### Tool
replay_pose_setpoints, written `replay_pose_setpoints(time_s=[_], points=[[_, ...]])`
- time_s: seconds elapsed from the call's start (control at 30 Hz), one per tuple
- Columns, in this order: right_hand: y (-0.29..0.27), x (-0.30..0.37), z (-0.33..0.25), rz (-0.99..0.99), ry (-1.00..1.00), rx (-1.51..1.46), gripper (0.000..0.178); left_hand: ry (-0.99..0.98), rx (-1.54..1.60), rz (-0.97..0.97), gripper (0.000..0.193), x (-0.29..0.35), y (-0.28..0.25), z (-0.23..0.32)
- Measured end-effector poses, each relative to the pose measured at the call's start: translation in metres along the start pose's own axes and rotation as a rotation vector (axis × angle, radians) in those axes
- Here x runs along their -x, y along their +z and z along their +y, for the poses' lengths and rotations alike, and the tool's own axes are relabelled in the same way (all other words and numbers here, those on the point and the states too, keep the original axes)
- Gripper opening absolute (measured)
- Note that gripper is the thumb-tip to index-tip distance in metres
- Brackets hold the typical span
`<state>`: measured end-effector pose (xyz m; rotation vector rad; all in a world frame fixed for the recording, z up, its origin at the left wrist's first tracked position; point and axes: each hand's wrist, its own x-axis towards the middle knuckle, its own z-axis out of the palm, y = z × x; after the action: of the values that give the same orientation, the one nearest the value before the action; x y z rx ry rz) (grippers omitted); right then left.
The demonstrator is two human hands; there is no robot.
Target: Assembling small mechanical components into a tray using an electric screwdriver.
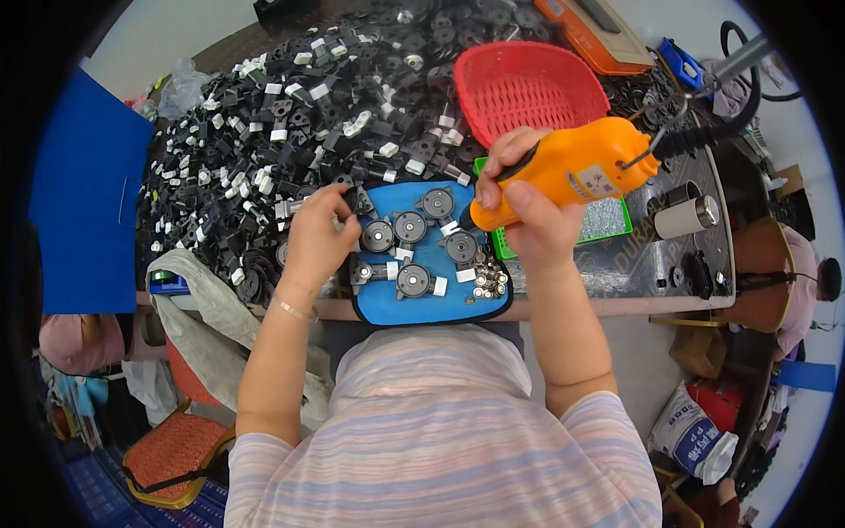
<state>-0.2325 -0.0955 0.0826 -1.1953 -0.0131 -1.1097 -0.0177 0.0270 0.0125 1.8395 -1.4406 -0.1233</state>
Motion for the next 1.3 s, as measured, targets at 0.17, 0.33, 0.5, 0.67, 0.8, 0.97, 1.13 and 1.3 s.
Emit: replay_pose_setpoints(time_s=[0.17, 0.33, 0.5, 0.67, 0.8, 0.97, 1.13, 1.3], points=[[-0.021, 0.007, -0.012, 0.07, -0.038, 0.013, 0.03, -0.011, -0.271, -0.069, 0.014, -0.013, 0.013, -0.002], [-0.041, 0.014, -0.021, 0.153, -0.067, 0.061, 0.029, -0.046, -0.163, -0.068, 0.019, -0.008, 0.01, -0.01], [-0.05, 0.016, -0.022, 0.167, -0.086, 0.093, 0.028, -0.181, -0.143, -0.11, 0.032, -0.006, -0.003, -0.012], [-0.052, 0.013, -0.019, 0.162, -0.082, 0.102, 0.026, -0.177, -0.234, -0.143, 0.041, -0.008, -0.003, -0.009], [-0.053, 0.013, -0.017, 0.145, -0.091, 0.13, 0.025, -0.166, -0.265, -0.201, 0.045, -0.012, -0.004, -0.008], [-0.06, 0.011, -0.018, 0.196, -0.123, 0.153, 0.024, -0.154, -0.278, -0.251, 0.042, -0.019, -0.004, -0.004], [-0.068, 0.012, -0.018, 0.274, -0.161, 0.237, 0.022, -0.162, -0.369, -0.288, 0.037, -0.021, -0.001, -0.004], [-0.073, 0.011, -0.016, 0.346, -0.201, 0.24, 0.024, -0.145, -0.432, -0.336, 0.036, -0.026, 0.001, 0.003]])
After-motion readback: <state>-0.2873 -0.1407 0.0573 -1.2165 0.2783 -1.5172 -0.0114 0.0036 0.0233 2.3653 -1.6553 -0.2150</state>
